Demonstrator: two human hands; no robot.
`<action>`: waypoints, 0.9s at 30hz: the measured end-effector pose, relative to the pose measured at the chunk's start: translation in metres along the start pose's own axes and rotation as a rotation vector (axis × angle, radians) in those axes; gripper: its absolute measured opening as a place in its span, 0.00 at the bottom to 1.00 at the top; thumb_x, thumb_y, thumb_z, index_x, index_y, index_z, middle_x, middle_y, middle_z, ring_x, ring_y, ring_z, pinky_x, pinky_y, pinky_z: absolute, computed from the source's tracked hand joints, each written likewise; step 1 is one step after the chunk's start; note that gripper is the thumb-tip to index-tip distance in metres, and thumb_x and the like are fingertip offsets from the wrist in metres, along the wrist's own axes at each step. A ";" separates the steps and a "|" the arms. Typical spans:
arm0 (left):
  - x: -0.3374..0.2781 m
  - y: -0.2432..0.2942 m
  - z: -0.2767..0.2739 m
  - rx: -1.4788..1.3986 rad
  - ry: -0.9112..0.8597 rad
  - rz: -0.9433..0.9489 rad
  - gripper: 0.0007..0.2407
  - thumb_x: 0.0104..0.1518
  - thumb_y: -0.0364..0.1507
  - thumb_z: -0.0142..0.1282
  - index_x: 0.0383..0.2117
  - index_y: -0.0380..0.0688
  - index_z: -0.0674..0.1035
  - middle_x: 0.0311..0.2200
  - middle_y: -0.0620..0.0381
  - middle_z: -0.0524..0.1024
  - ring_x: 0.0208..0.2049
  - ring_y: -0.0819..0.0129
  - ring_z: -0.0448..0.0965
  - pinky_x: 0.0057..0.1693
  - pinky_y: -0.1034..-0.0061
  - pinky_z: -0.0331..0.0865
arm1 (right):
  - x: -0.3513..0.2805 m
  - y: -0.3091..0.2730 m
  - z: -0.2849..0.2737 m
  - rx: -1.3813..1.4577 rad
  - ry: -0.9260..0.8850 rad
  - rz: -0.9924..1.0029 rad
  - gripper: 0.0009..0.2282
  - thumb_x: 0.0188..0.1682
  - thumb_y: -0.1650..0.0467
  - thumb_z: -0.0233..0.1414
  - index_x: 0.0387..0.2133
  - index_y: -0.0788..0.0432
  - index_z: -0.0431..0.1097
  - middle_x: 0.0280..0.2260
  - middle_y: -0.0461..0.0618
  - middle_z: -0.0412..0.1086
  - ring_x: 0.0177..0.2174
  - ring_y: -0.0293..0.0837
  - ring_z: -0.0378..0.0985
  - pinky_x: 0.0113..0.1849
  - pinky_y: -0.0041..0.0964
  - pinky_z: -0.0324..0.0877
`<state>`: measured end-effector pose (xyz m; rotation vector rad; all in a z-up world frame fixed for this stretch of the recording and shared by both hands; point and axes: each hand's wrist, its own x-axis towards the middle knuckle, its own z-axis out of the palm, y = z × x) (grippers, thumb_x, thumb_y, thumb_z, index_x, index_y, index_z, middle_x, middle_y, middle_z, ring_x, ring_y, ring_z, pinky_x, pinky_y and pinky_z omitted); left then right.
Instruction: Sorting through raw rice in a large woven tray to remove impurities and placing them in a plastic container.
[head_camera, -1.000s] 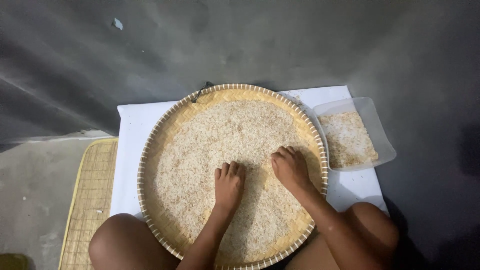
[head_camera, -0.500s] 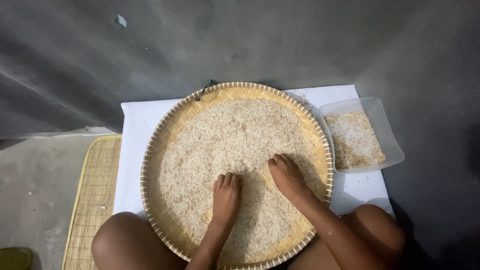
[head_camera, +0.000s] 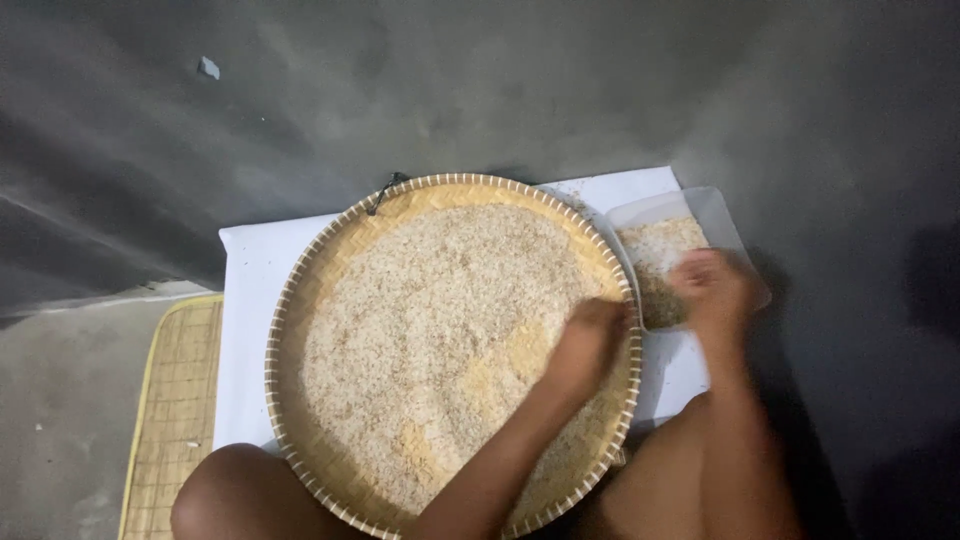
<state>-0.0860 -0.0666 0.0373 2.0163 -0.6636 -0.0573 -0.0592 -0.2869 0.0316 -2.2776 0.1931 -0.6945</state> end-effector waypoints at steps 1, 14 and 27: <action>0.007 0.012 -0.001 0.002 -0.005 -0.002 0.09 0.65 0.25 0.47 0.47 0.38 0.78 0.38 0.39 0.76 0.42 0.40 0.77 0.48 0.56 0.73 | -0.001 0.027 -0.002 0.002 0.000 0.005 0.03 0.49 0.75 0.60 0.33 0.62 0.74 0.27 0.60 0.72 0.32 0.58 0.76 0.37 0.44 0.69; -0.059 -0.102 -0.048 0.548 0.181 -0.072 0.07 0.58 0.28 0.57 0.40 0.44 0.84 0.34 0.51 0.79 0.39 0.53 0.79 0.46 0.61 0.71 | -0.040 -0.062 0.091 -0.041 -0.367 -0.236 0.06 0.40 0.73 0.61 0.28 0.49 0.81 0.26 0.45 0.78 0.31 0.49 0.82 0.39 0.40 0.76; -0.069 -0.120 -0.050 0.881 0.164 0.041 0.08 0.55 0.26 0.56 0.40 0.50 0.83 0.28 0.57 0.76 0.36 0.61 0.73 0.38 0.69 0.64 | -0.061 -0.087 0.133 -0.122 -0.671 -0.577 0.07 0.45 0.76 0.54 0.34 0.66 0.77 0.29 0.58 0.71 0.32 0.62 0.76 0.31 0.54 0.73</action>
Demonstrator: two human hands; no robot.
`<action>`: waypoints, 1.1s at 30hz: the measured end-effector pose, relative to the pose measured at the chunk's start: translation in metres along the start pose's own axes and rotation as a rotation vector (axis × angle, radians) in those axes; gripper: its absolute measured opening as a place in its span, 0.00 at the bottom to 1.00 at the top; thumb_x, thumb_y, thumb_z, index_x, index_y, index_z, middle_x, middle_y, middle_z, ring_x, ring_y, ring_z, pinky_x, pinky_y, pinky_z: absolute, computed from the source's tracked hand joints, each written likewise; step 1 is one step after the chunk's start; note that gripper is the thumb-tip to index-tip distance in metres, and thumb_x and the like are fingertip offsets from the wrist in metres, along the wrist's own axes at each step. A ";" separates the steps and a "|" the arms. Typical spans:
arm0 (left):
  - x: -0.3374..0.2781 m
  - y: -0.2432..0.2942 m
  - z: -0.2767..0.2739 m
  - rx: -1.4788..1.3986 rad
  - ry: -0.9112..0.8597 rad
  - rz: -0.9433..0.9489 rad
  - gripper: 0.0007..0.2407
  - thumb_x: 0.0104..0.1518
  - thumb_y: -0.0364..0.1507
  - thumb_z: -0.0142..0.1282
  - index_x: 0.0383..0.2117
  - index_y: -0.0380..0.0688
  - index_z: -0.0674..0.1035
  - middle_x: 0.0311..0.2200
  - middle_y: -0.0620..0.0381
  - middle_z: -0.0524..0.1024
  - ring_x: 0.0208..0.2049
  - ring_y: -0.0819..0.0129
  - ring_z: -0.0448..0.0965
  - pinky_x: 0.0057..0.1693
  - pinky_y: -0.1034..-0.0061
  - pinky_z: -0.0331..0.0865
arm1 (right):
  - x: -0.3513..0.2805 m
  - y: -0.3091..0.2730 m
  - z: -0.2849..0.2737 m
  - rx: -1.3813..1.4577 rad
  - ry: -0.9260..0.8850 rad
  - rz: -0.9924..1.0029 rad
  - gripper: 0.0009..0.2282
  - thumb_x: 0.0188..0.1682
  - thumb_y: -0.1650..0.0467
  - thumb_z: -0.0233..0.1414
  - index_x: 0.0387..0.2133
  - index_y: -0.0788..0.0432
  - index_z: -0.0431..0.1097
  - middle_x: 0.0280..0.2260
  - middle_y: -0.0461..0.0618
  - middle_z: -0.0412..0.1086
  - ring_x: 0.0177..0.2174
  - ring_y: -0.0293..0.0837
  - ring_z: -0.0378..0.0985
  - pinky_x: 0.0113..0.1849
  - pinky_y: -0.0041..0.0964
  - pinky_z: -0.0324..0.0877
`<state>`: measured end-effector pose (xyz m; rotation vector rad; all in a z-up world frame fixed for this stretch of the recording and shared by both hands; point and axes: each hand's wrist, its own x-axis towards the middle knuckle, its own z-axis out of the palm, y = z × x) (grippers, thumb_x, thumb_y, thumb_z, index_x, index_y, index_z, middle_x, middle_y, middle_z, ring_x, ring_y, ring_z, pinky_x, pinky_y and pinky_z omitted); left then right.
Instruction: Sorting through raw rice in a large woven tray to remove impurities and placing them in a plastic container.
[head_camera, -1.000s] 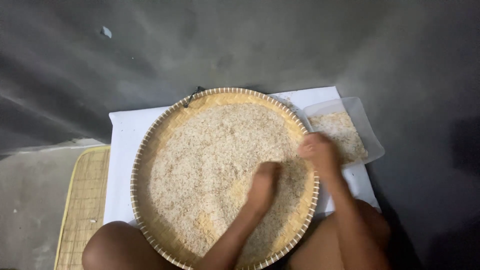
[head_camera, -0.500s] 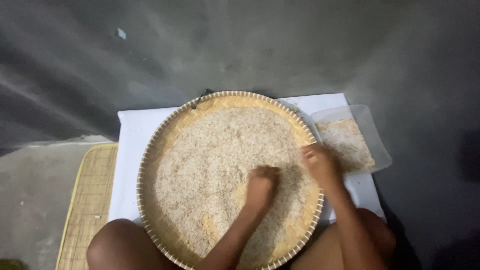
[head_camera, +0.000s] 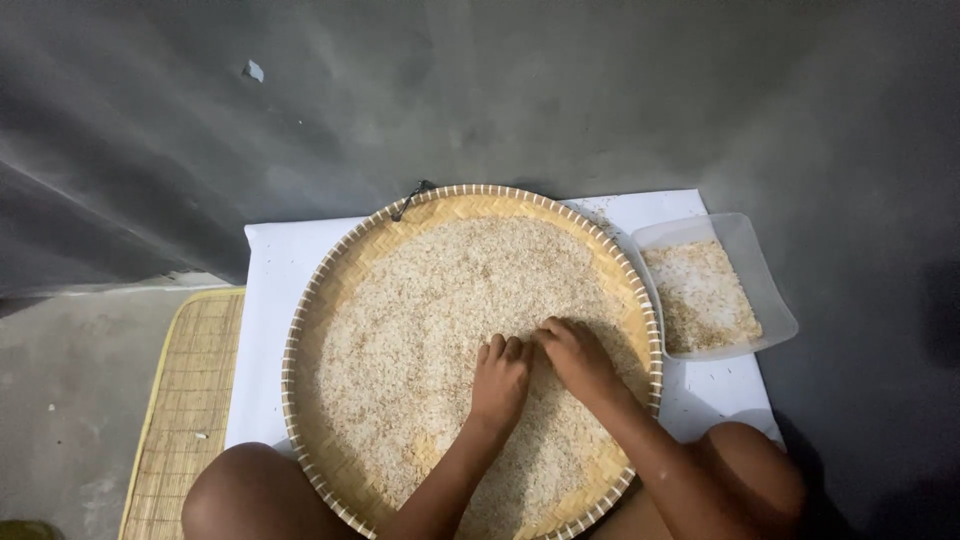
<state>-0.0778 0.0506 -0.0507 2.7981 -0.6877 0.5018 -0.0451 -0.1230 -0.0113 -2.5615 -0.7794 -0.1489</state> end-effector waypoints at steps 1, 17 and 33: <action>0.000 -0.001 0.004 -0.001 0.000 0.000 0.08 0.55 0.26 0.56 0.40 0.50 0.83 0.28 0.57 0.76 0.36 0.61 0.73 0.38 0.69 0.64 | 0.001 -0.005 -0.001 -0.001 -0.001 0.000 0.07 0.45 0.76 0.54 0.34 0.66 0.77 0.29 0.58 0.71 0.32 0.62 0.76 0.31 0.54 0.73; 0.018 0.002 0.011 0.130 -0.201 0.124 0.05 0.54 0.22 0.55 0.34 0.39 0.81 0.31 0.51 0.76 0.39 0.57 0.73 0.45 0.67 0.65 | -0.015 0.016 -0.017 0.044 0.107 0.159 0.06 0.36 0.78 0.59 0.27 0.65 0.76 0.22 0.56 0.71 0.24 0.56 0.76 0.28 0.47 0.73; 0.099 0.111 -0.036 -0.708 -0.138 0.025 0.07 0.61 0.30 0.55 0.40 0.44 0.83 0.32 0.47 0.81 0.38 0.48 0.82 0.46 0.61 0.76 | -0.076 0.091 -0.108 0.046 0.749 0.528 0.16 0.46 0.82 0.57 0.49 0.71 0.73 0.38 0.69 0.73 0.43 0.69 0.76 0.48 0.59 0.68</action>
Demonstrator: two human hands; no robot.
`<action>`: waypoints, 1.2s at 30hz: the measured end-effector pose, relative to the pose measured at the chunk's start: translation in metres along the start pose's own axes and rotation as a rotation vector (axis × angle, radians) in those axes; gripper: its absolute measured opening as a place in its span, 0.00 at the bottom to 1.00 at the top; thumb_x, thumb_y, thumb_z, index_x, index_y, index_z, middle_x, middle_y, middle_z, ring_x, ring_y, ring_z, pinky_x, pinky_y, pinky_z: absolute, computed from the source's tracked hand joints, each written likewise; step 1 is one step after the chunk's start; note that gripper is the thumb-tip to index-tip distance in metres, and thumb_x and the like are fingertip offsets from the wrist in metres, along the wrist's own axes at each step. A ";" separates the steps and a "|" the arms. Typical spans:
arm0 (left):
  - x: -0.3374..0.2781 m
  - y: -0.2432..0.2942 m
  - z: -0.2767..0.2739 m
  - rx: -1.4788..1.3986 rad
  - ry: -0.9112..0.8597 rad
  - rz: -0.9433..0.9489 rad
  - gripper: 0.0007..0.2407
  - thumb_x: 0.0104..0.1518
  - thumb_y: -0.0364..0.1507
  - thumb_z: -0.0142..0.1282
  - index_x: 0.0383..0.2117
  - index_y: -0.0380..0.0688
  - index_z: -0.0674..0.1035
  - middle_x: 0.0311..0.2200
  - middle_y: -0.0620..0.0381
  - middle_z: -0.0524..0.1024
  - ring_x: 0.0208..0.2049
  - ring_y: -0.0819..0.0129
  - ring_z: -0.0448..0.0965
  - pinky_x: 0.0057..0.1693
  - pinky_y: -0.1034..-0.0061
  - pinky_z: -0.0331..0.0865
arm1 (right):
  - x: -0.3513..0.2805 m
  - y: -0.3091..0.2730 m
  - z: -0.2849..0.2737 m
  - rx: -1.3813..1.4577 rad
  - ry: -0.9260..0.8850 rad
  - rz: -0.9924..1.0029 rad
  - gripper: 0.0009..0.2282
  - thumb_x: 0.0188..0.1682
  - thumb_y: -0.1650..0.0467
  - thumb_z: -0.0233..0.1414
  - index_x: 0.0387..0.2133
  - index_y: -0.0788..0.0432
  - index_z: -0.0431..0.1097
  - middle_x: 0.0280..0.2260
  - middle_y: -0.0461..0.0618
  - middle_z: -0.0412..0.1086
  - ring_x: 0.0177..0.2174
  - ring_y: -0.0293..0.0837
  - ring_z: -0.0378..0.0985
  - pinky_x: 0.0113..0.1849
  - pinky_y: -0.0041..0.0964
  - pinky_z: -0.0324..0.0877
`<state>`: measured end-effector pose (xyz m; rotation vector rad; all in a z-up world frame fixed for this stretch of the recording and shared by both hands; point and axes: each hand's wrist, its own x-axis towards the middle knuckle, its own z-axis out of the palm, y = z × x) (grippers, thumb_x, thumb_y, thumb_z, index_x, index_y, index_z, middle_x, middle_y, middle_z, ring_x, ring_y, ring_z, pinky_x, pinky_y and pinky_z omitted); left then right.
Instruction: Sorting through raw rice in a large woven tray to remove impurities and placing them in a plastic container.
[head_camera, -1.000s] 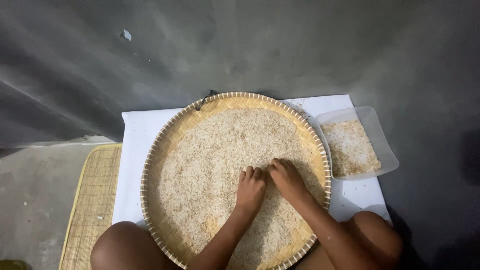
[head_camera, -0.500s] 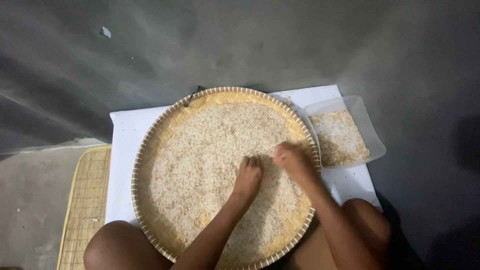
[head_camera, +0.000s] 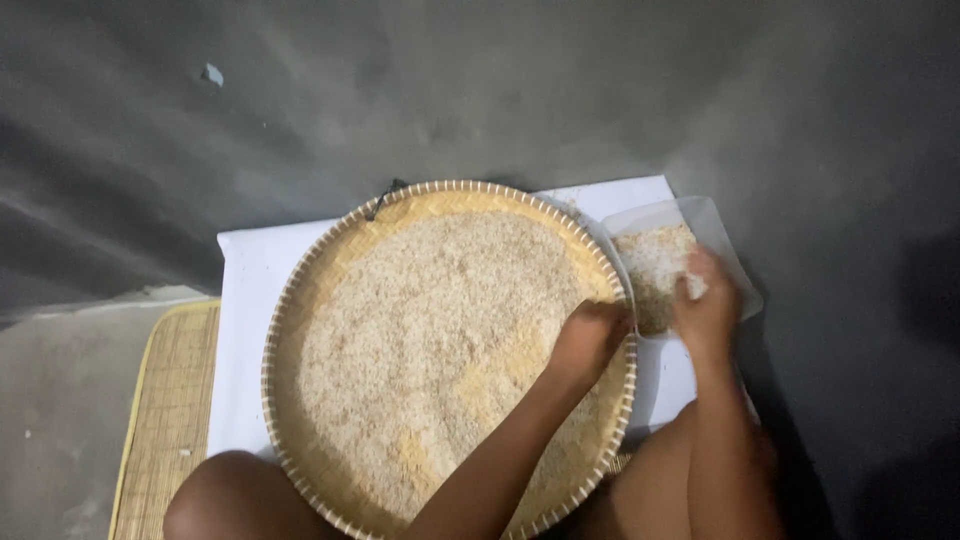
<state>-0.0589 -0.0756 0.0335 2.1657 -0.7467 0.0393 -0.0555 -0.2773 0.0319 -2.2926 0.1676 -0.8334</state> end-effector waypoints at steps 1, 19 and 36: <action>-0.008 -0.006 -0.008 0.004 0.003 0.008 0.07 0.61 0.30 0.55 0.40 0.44 0.83 0.32 0.47 0.81 0.38 0.48 0.82 0.46 0.61 0.76 | 0.002 -0.018 0.004 0.002 0.008 -0.004 0.16 0.46 0.82 0.57 0.49 0.71 0.73 0.38 0.69 0.73 0.43 0.69 0.76 0.48 0.59 0.68; -0.091 -0.096 -0.040 0.560 0.021 -0.121 0.07 0.61 0.26 0.53 0.42 0.47 0.81 0.37 0.56 0.75 0.44 0.61 0.73 0.44 0.70 0.68 | -0.048 -0.095 0.082 -0.150 -0.740 -0.593 0.06 0.39 0.76 0.54 0.27 0.59 0.78 0.26 0.50 0.70 0.31 0.54 0.76 0.35 0.48 0.71; -0.025 -0.064 0.018 0.142 0.078 -0.011 0.05 0.60 0.21 0.54 0.38 0.34 0.81 0.32 0.44 0.76 0.36 0.52 0.78 0.44 0.69 0.73 | -0.005 -0.026 0.029 0.169 -0.290 0.015 0.14 0.39 0.83 0.55 0.37 0.60 0.76 0.27 0.56 0.72 0.30 0.56 0.74 0.36 0.42 0.68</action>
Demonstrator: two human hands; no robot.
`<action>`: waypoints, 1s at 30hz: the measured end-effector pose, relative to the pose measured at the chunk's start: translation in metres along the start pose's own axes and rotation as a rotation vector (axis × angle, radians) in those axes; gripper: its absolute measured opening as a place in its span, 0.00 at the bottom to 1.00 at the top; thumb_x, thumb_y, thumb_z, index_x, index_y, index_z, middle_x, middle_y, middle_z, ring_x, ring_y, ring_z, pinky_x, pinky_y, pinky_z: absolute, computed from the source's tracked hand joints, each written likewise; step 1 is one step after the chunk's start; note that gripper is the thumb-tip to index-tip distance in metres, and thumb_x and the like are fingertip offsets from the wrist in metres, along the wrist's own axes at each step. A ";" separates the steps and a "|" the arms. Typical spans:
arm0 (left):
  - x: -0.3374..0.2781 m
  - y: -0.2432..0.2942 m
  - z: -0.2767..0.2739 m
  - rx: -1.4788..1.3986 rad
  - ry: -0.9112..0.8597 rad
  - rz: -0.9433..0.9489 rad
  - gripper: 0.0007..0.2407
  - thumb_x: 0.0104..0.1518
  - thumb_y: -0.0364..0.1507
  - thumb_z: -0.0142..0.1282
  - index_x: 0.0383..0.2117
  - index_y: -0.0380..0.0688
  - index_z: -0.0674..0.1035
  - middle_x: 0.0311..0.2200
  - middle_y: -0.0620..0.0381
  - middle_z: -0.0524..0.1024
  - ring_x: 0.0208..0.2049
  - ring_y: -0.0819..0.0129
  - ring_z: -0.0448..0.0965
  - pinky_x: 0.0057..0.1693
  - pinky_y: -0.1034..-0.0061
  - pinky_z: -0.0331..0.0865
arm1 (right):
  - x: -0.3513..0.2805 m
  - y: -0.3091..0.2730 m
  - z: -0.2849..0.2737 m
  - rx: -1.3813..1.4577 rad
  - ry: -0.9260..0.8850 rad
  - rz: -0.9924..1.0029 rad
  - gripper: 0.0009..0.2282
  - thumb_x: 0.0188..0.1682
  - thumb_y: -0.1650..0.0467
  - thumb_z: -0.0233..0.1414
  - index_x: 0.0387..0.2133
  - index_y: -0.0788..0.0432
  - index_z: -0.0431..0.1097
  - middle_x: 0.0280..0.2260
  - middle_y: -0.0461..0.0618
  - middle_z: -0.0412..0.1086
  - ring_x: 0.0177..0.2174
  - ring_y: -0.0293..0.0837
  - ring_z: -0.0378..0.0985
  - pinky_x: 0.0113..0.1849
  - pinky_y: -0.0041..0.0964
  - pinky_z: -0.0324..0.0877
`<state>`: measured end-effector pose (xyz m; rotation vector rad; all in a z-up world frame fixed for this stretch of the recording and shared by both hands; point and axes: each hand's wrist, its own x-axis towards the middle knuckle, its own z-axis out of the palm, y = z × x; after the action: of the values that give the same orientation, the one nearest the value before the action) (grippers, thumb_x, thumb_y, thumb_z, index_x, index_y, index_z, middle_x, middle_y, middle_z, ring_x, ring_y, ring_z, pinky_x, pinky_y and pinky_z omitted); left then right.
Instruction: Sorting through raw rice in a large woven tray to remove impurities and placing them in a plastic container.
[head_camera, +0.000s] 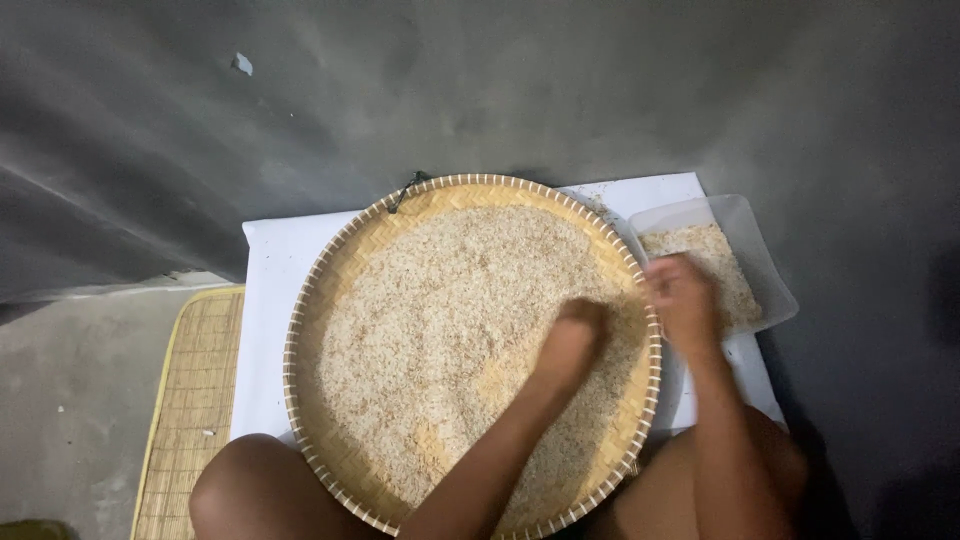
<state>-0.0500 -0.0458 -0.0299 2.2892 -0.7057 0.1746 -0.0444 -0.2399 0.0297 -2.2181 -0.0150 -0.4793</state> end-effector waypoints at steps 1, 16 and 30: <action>0.010 0.020 -0.012 0.001 0.000 0.001 0.05 0.60 0.21 0.54 0.38 0.34 0.81 0.32 0.44 0.76 0.36 0.52 0.78 0.44 0.69 0.73 | 0.000 0.016 -0.011 0.001 0.002 0.000 0.14 0.39 0.83 0.55 0.37 0.60 0.76 0.27 0.56 0.72 0.30 0.56 0.74 0.36 0.42 0.68; -0.103 -0.043 -0.138 -0.170 -0.095 -0.325 0.11 0.63 0.32 0.56 0.45 0.40 0.84 0.38 0.39 0.80 0.42 0.43 0.82 0.47 0.58 0.76 | -0.026 -0.109 0.035 0.310 -0.101 0.086 0.09 0.37 0.81 0.54 0.28 0.66 0.81 0.29 0.65 0.79 0.36 0.60 0.81 0.38 0.50 0.75; -0.165 -0.091 -0.191 0.387 0.054 -0.237 0.12 0.53 0.21 0.59 0.44 0.36 0.82 0.42 0.50 0.79 0.37 0.59 0.79 0.45 0.68 0.79 | -0.086 -0.106 0.178 -0.237 -0.665 -0.433 0.01 0.48 0.74 0.57 0.30 0.57 0.76 0.28 0.47 0.74 0.29 0.40 0.75 0.36 0.32 0.76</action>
<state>-0.1250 0.2102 0.0020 2.7028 -0.3912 0.2797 -0.0824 -0.0251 -0.0222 -2.5151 -0.8373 0.0591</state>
